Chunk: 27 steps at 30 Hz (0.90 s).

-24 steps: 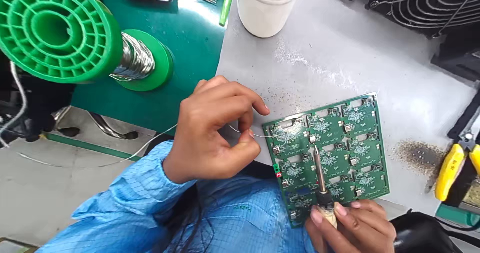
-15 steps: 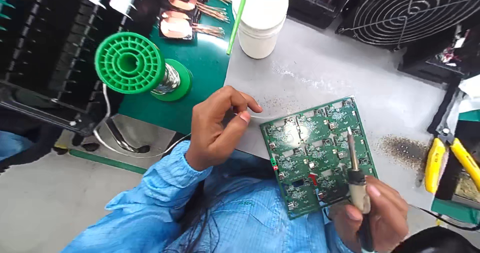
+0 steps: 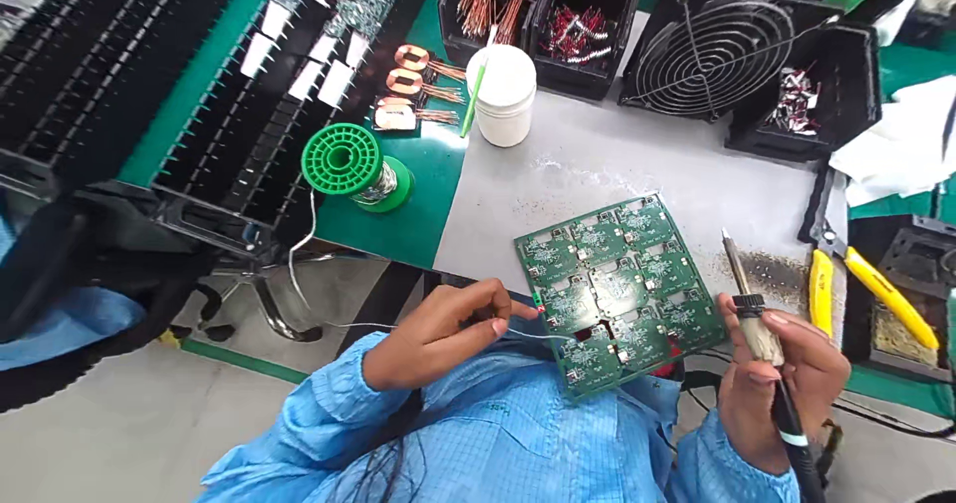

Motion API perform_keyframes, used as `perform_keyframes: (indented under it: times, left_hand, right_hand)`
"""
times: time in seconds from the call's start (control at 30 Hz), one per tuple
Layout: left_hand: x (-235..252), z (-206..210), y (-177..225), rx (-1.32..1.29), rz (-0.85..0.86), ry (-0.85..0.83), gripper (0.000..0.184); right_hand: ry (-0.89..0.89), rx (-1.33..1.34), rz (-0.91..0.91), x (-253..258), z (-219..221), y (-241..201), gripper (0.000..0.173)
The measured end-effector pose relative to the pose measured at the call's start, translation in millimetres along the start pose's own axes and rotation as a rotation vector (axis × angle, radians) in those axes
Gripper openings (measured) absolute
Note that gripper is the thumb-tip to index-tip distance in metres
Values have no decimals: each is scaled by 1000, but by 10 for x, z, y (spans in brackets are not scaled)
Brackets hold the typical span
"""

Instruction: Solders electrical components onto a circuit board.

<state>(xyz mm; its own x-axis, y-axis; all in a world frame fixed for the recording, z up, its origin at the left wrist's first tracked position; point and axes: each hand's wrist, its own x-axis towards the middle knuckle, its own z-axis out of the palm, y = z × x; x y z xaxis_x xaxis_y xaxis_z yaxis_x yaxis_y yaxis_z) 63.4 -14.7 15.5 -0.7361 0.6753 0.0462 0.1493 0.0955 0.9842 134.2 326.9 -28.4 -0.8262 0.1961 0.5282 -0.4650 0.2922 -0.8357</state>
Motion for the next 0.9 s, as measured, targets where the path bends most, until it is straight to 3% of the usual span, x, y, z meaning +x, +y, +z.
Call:
perform_keyframes:
  times: [0.13,0.33,0.47,0.67,0.9]
  left_hand:
    - [104,98,-19,-135,6,38,17]
    - [70,-98,59,65,-54,17,18]
    - [43,-17,33,-3,-88,-55,19]
    - [63,23,105,-44,-36,-31,19]
    - [468,-37,162,350,17,133,24]
  right_hand:
    - [6,16,11,-15,5,-35,37]
    - [20,75,52,-48,-40,-41,38]
    - [8,96,52,-58,-65,-28,39]
    - [-25,186,75,-61,-142,-58,35]
    - [-43,450,129,-148,-164,-100,29]
